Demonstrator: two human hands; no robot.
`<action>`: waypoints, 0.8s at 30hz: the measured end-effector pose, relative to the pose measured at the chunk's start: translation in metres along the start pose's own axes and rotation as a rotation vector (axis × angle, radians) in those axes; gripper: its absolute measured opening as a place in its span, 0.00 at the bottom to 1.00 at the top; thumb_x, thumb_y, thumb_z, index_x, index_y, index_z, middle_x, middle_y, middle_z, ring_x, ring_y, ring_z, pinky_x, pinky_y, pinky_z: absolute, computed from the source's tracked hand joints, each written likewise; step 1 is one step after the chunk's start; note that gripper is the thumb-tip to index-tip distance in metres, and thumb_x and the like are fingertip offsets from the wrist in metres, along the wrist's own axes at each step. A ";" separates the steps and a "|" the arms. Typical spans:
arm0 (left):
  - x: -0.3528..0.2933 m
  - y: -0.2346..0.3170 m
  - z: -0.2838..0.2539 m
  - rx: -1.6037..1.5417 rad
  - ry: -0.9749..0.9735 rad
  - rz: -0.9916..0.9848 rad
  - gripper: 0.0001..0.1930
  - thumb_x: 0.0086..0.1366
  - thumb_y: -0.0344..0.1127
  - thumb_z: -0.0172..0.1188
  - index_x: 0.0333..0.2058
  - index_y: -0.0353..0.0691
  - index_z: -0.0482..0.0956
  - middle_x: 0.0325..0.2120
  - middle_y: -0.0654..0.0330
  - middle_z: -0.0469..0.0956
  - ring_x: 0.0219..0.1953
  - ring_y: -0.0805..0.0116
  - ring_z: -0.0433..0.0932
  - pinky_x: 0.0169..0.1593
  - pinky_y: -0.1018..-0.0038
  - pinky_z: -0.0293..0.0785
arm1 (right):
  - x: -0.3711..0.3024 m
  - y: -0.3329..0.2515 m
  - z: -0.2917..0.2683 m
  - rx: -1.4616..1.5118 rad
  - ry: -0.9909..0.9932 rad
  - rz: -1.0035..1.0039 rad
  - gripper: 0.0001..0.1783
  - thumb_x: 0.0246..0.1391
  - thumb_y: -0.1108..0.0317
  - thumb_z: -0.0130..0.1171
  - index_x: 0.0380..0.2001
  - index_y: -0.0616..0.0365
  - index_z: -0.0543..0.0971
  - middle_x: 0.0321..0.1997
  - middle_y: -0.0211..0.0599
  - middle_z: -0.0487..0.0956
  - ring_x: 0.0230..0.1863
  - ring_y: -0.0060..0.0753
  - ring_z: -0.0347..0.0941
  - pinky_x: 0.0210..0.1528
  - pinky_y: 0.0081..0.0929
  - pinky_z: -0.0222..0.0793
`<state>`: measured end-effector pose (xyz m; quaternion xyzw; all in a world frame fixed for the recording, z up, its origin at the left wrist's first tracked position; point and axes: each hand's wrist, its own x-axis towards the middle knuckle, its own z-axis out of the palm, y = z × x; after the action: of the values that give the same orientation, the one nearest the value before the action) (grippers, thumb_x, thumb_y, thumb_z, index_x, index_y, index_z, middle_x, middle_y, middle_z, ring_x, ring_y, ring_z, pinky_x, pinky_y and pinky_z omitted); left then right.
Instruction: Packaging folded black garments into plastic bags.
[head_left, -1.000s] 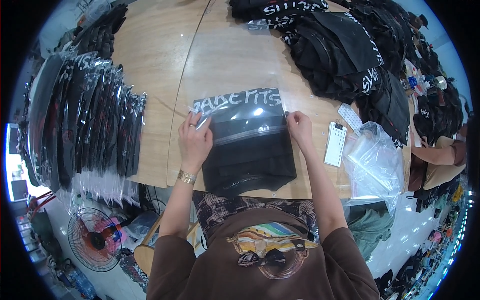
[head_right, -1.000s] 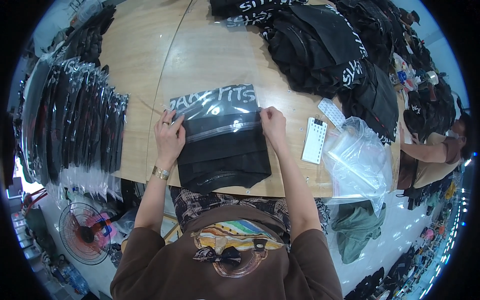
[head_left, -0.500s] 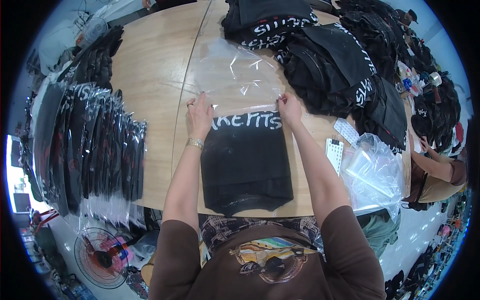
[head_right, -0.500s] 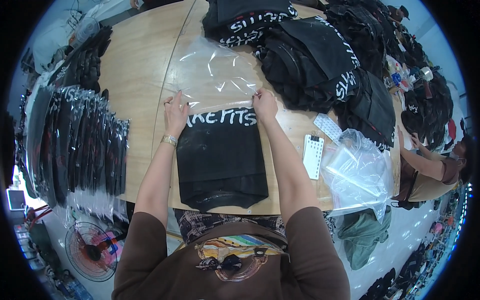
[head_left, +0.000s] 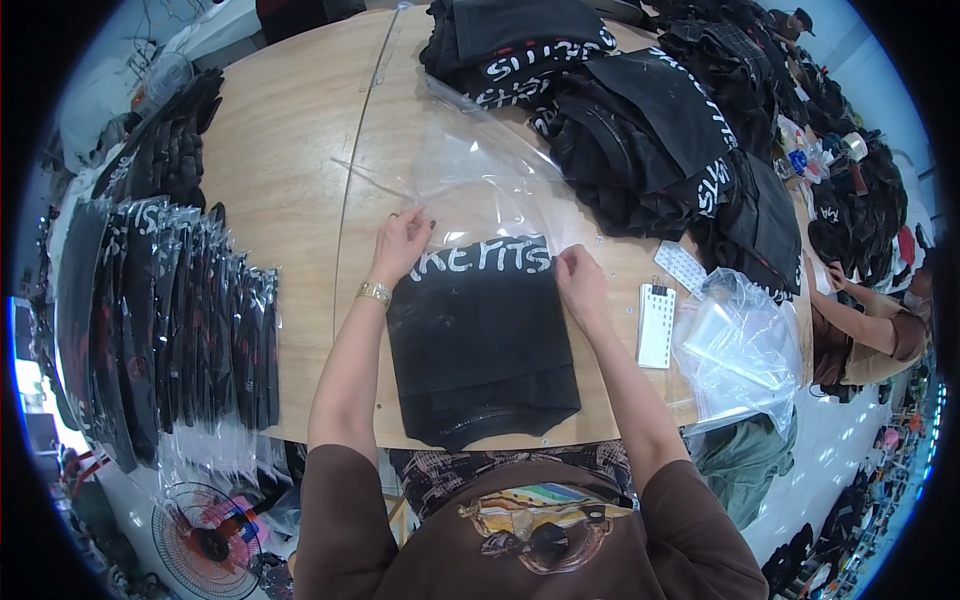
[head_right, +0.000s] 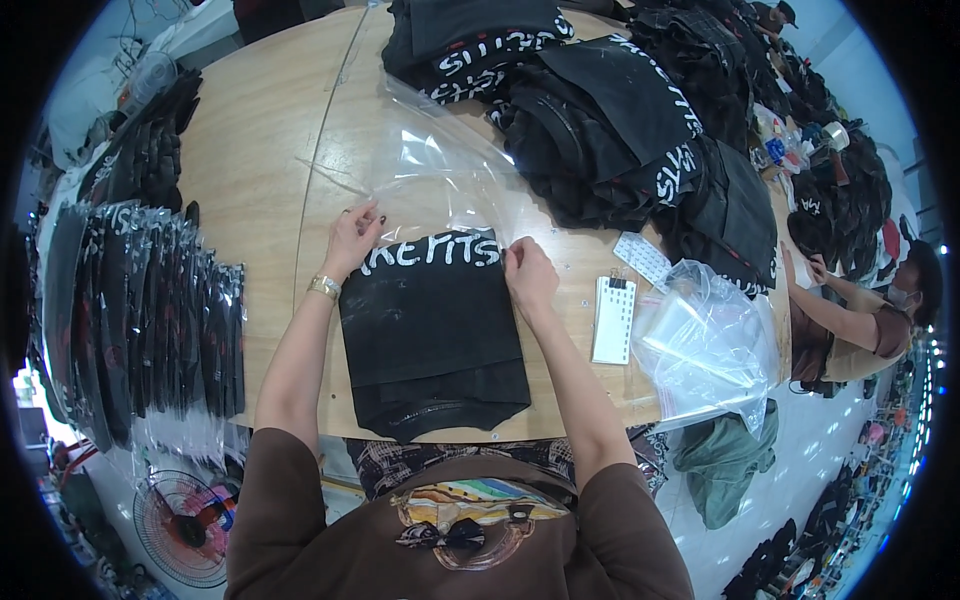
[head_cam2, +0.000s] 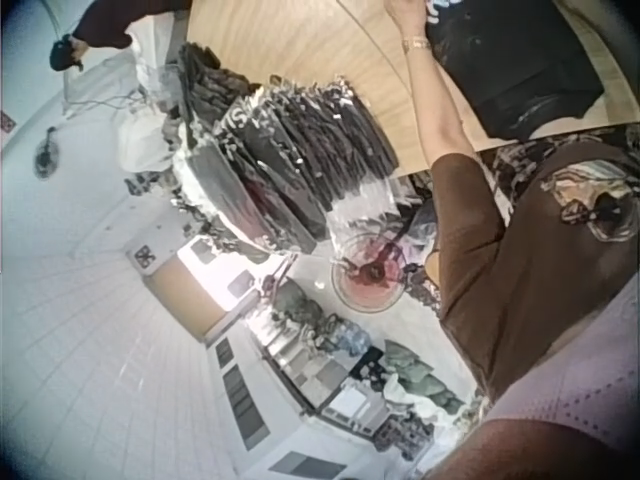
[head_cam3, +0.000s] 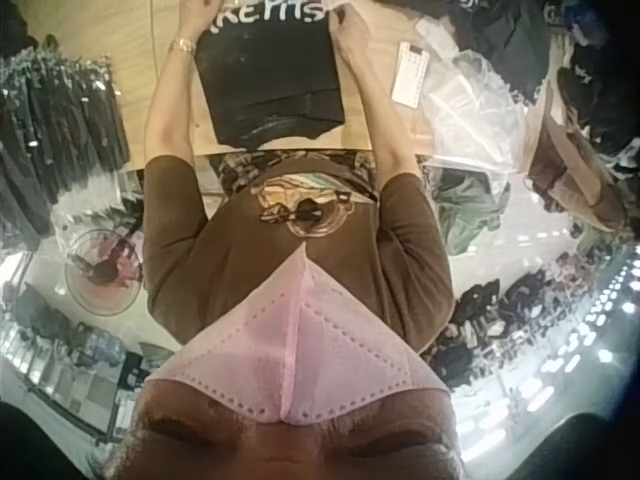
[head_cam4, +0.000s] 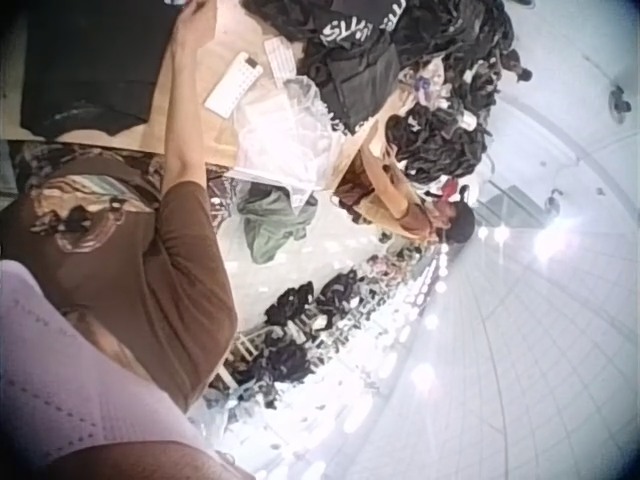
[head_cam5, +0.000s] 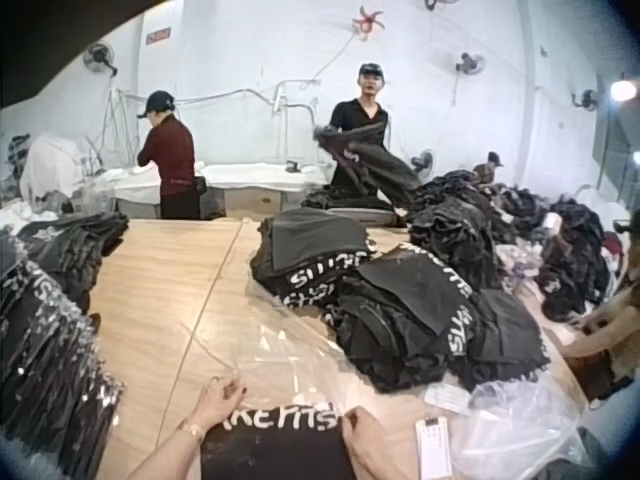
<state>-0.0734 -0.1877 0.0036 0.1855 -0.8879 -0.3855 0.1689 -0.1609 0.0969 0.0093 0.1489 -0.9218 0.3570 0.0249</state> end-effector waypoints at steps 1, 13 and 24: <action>-0.001 -0.002 -0.002 -0.002 0.000 0.007 0.18 0.54 0.35 0.59 0.45 0.44 0.75 0.29 0.53 0.74 0.28 0.60 0.76 0.35 0.70 0.72 | 0.002 -0.001 0.002 0.052 -0.061 0.047 0.06 0.47 0.65 0.55 0.27 0.55 0.74 0.25 0.39 0.77 0.28 0.43 0.74 0.30 0.36 0.68; -0.044 -0.027 -0.041 0.031 0.135 0.053 0.28 0.47 0.26 0.63 0.51 0.44 0.70 0.32 0.54 0.73 0.24 0.66 0.74 0.33 0.73 0.71 | 0.015 -0.055 -0.002 -0.486 -0.211 -0.121 0.07 0.42 0.71 0.54 0.26 0.61 0.76 0.29 0.47 0.76 0.32 0.48 0.74 0.36 0.40 0.70; -0.045 -0.033 -0.033 -0.017 0.148 0.136 0.29 0.47 0.21 0.60 0.51 0.41 0.67 0.58 0.46 0.55 0.29 0.62 0.77 0.32 0.75 0.76 | -0.010 -0.140 0.115 -0.192 -0.392 -0.932 0.11 0.45 0.61 0.55 0.31 0.53 0.76 0.29 0.40 0.74 0.38 0.42 0.70 0.44 0.39 0.62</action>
<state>-0.0127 -0.2079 -0.0070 0.1515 -0.8802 -0.3659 0.2615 -0.1032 -0.0752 0.0139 0.6051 -0.7735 0.1873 0.0218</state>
